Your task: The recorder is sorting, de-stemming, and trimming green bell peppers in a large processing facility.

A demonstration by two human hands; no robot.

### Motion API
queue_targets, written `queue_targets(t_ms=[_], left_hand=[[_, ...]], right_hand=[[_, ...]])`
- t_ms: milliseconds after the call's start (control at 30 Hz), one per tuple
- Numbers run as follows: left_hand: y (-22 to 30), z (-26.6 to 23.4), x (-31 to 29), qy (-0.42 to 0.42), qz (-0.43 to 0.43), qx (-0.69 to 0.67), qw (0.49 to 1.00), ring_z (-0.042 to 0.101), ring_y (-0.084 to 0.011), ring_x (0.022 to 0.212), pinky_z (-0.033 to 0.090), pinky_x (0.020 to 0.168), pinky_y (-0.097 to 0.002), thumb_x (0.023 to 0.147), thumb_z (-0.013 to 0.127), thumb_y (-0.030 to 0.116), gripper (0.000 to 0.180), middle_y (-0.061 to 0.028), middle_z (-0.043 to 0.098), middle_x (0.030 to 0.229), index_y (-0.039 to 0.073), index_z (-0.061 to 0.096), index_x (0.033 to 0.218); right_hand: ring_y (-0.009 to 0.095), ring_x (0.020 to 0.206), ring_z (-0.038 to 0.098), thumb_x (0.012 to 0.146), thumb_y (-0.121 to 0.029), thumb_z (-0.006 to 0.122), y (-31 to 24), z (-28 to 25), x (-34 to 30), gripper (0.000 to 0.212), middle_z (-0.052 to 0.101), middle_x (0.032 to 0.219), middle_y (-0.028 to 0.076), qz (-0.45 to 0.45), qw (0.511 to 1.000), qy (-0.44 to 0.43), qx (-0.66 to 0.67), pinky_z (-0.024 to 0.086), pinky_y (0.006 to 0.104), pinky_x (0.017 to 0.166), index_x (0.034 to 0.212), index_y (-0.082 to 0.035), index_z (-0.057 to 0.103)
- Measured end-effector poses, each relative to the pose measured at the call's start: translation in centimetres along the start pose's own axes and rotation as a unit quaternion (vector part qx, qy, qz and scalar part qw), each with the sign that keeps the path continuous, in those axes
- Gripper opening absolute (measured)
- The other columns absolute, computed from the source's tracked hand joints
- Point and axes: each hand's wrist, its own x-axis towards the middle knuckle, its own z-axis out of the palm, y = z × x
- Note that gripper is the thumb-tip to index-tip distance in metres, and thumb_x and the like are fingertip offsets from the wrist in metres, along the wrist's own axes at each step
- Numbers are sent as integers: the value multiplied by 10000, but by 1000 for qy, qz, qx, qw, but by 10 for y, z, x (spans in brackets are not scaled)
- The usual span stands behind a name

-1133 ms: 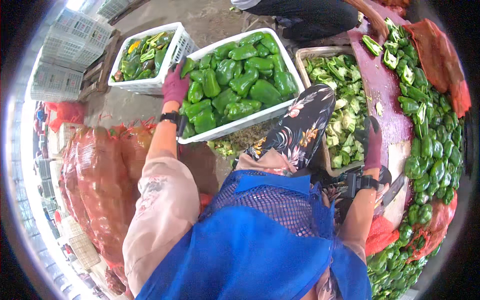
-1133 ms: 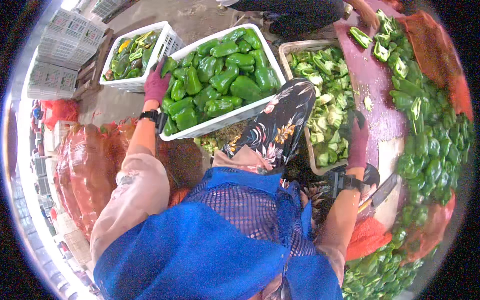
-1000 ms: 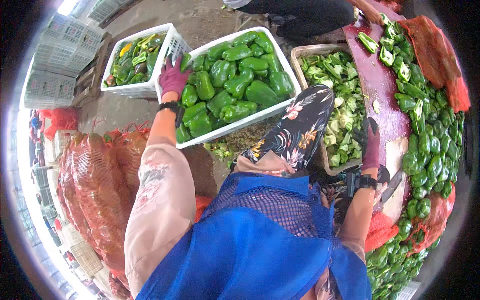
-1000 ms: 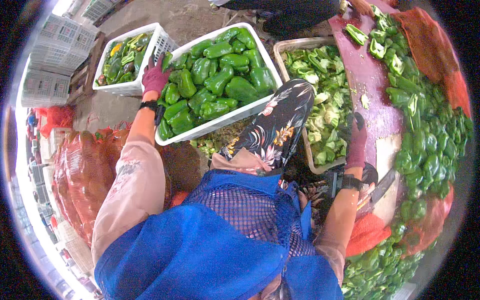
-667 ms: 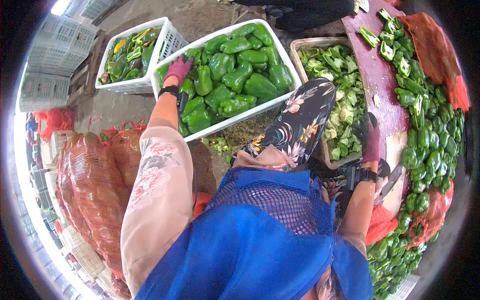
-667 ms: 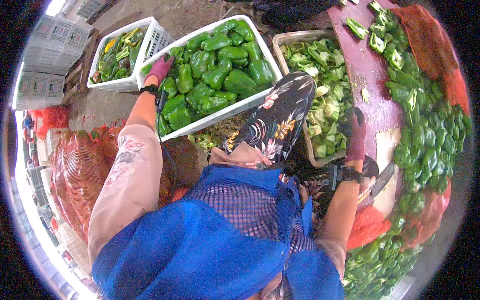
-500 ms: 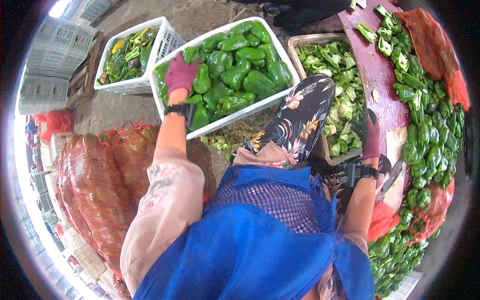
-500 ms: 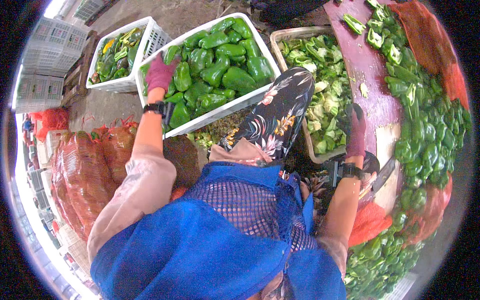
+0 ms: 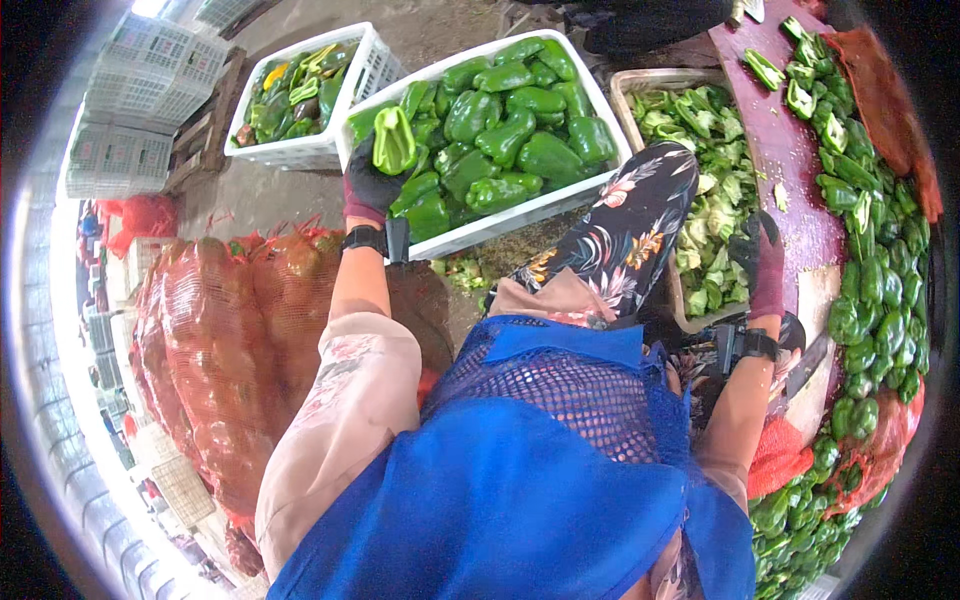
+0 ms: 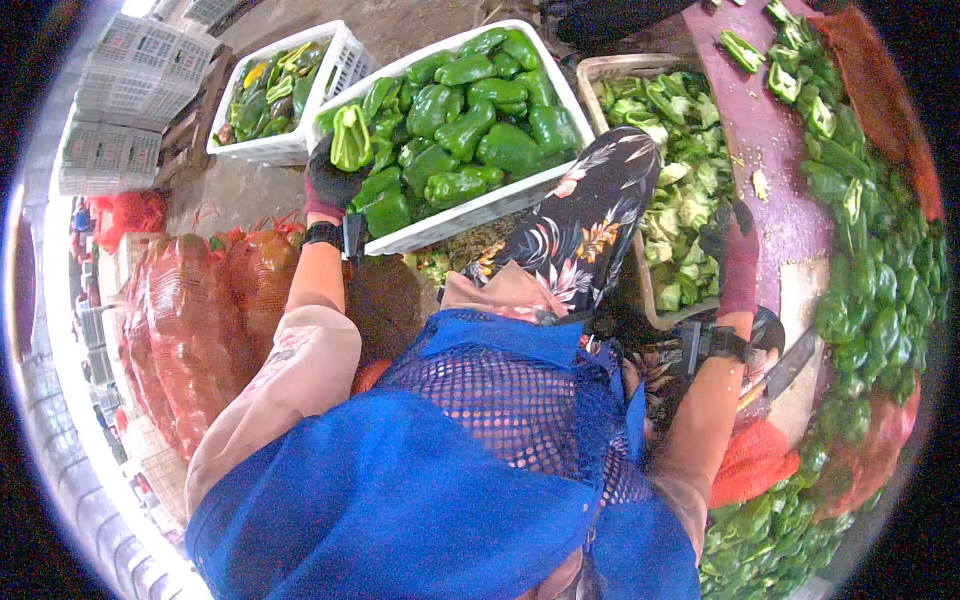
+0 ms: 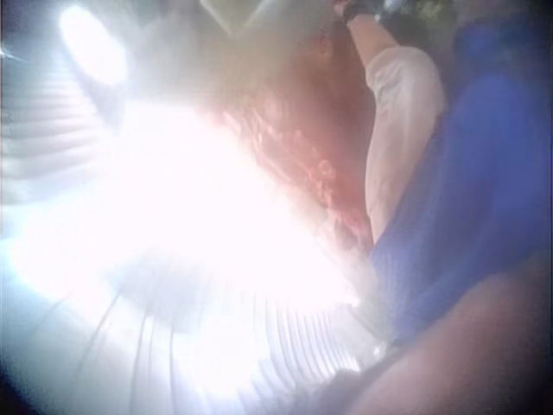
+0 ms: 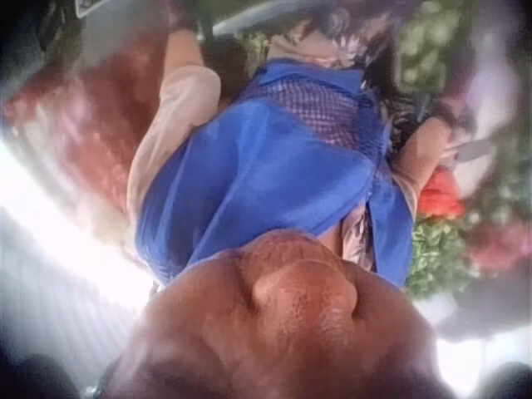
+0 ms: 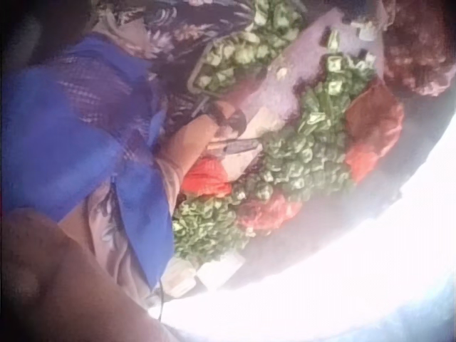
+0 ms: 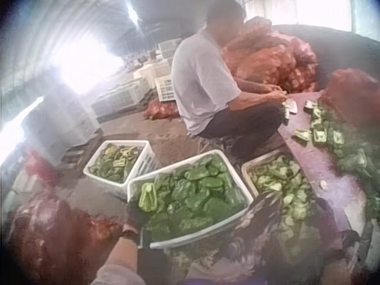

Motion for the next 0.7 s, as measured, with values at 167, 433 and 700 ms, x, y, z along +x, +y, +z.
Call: queue_targets(t_ms=[167,433,700], left_hand=[[-15,1,11,34,-166,-419,892,532,-227,1121,439,953,-379,943,429,177,374,-113,548,1228,52,444,1295],[-4,30,31,108,-70,478,869,501,-327,1155,413,946,-449,862,534,457,542,-169,451,1335,265,408,1353],[31,54,67,-3,-185,561,807,399,-393,1241,350,983,-508,874,375,589,565,-148,411,1379,283,413,1348]], right_hand=[[214,786,646,889,-267,584,-1,-4,1,430,595,1026,67,-19,998,-61,9,543,321,635,1259,-81,472],[117,772,581,901,-228,547,-7,-1,-5,399,580,1001,56,-75,995,-12,-68,510,260,657,1246,-39,484],[153,814,585,888,-233,567,-9,7,-8,419,600,1028,75,-38,997,27,-60,501,274,695,1243,-24,489]])
